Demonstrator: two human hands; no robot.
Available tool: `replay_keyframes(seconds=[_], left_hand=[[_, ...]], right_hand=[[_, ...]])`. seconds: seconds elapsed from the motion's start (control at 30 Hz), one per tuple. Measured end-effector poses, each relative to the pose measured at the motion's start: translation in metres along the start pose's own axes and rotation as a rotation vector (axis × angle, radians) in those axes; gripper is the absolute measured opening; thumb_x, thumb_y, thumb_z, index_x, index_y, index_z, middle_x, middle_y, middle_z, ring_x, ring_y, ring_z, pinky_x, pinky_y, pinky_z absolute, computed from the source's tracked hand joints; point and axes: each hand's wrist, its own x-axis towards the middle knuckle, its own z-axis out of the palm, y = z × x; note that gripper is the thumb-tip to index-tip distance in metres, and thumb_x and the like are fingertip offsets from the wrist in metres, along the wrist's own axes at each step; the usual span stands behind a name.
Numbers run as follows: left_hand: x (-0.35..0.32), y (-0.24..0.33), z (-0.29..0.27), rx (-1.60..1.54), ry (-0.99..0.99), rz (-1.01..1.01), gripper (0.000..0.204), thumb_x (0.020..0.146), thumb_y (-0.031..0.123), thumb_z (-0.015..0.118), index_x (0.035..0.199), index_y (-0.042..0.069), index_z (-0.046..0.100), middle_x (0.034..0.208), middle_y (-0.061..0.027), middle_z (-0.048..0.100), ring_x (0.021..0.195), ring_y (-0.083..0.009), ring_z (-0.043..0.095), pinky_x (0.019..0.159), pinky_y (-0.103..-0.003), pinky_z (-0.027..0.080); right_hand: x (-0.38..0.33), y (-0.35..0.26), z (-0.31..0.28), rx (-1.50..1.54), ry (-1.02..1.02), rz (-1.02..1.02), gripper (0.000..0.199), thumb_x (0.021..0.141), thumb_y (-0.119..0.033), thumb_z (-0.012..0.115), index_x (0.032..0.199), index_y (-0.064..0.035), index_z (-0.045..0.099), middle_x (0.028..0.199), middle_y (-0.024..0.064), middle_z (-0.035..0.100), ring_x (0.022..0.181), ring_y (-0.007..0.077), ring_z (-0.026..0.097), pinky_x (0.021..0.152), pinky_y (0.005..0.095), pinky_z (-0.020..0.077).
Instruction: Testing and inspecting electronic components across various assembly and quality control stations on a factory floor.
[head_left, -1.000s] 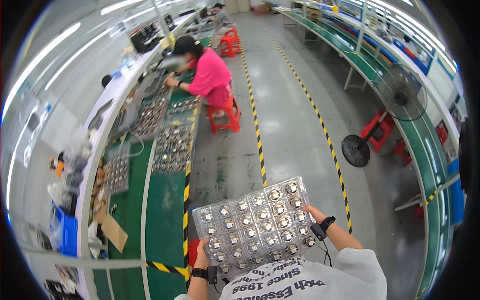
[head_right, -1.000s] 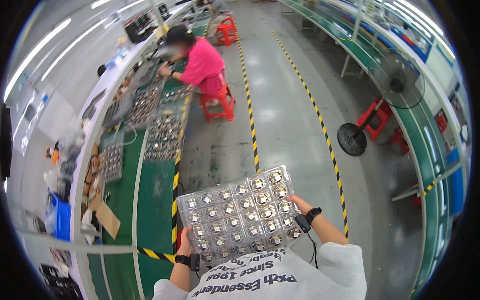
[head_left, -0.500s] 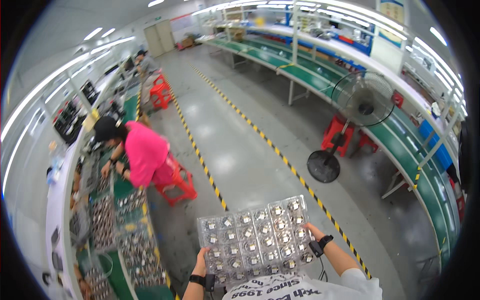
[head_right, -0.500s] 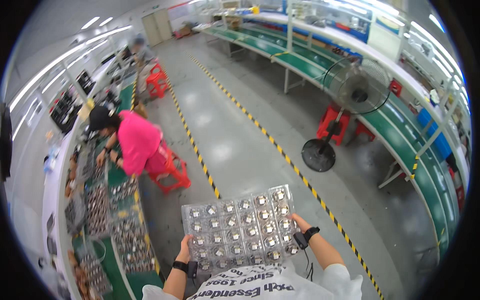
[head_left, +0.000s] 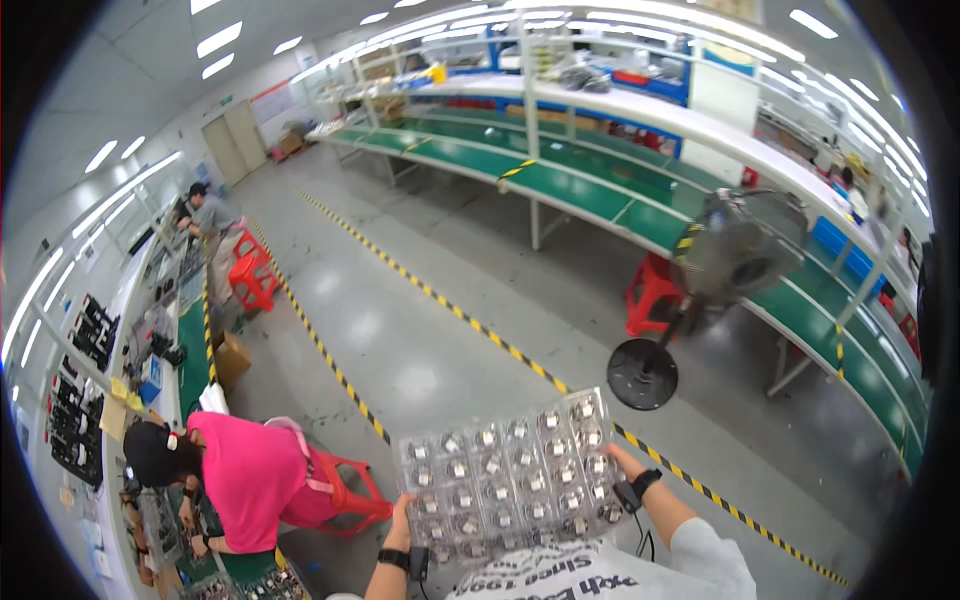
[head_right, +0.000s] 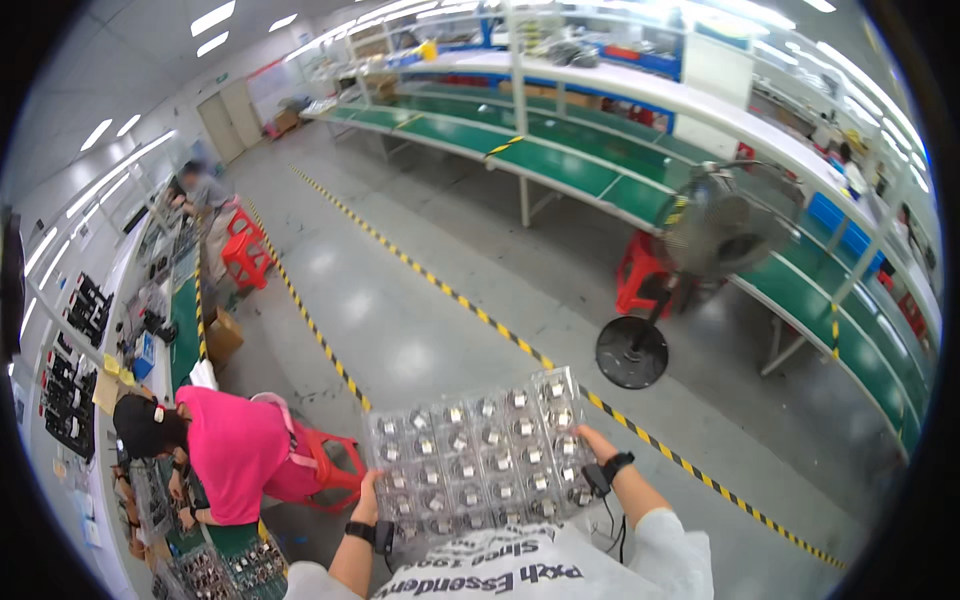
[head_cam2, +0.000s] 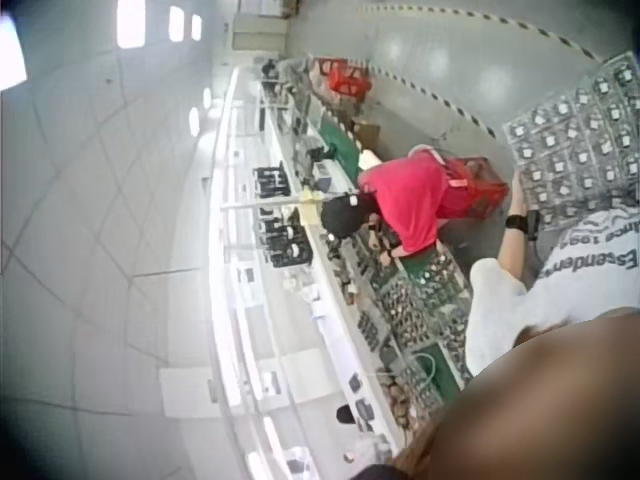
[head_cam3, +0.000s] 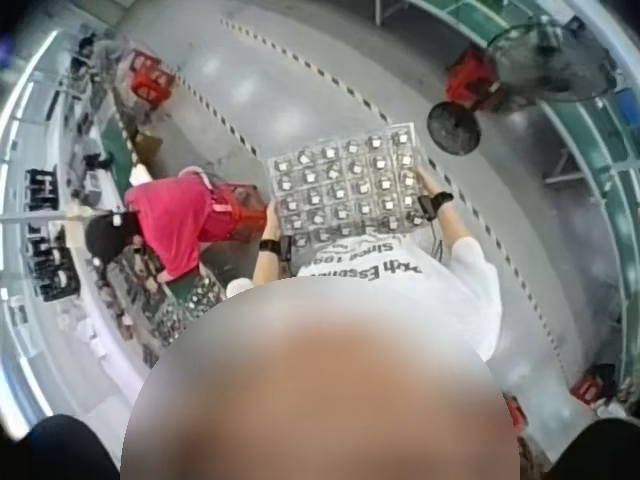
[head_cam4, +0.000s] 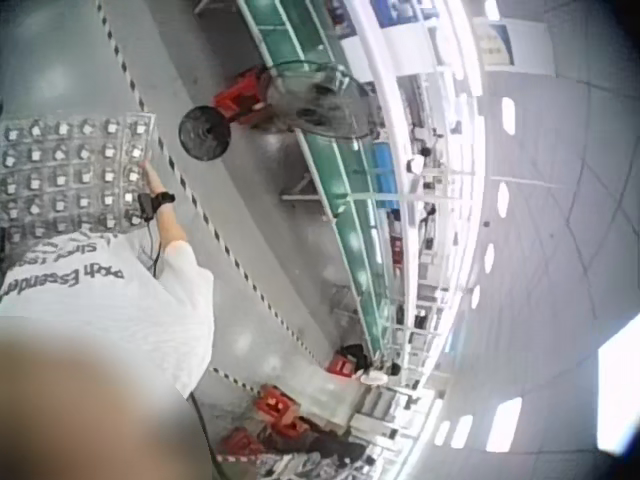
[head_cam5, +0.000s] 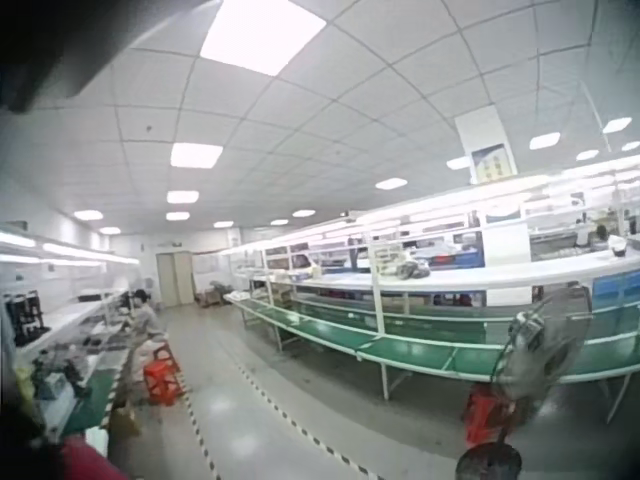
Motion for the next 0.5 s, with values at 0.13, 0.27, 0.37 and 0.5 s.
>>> replay_keyframes(seconds=[0.13,0.27,0.37,0.5], left_hand=[[0.048,0.078,-0.011,-0.111,0.024,-0.010,0.048,0.076,0.035,0.048,0.112,0.003,0.054,0.097,-0.0127,0.062,0.085,-0.0271,0.061,0.077,-0.040,0.049],[0.098,0.140,-0.017,-0.183,0.067,0.040,0.050,0.076,0.036,0.048,0.113,0.004,0.053,0.098,-0.0129,0.062,0.088,-0.0277,0.060,0.079,-0.041,0.048],[0.164,0.200,-0.020,-0.159,0.118,0.085,0.051,0.076,0.037,0.048,0.114,0.004,0.053,0.099,-0.0128,0.062,0.088,-0.0281,0.060,0.081,-0.041,0.047],[0.255,0.297,-0.020,-0.073,0.136,0.075,0.051,0.075,0.038,0.049,0.114,0.004,0.053,0.099,-0.0122,0.062,0.086,-0.0282,0.060,0.081,-0.041,0.047]], right_hand=[[0.088,-0.085,0.075,-0.054,-0.187,0.050,0.042,0.080,-0.030,0.055,0.114,-0.0057,0.052,0.107,0.0086,0.060,0.090,0.0191,0.060,0.080,0.0348,0.0486],[0.194,-0.145,0.137,-0.153,-0.218,0.062,0.044,0.079,-0.029,0.056,0.117,-0.0066,0.050,0.108,0.0083,0.059,0.091,0.0194,0.059,0.080,0.0359,0.0483],[0.268,-0.186,0.180,-0.187,-0.279,0.079,0.047,0.079,-0.029,0.056,0.119,-0.0071,0.048,0.108,0.0084,0.059,0.091,0.0200,0.060,0.080,0.0365,0.0481],[0.342,-0.238,0.237,-0.087,-0.256,0.047,0.047,0.079,-0.029,0.055,0.119,-0.0068,0.048,0.108,0.0085,0.059,0.091,0.0213,0.060,0.081,0.0364,0.0479]])
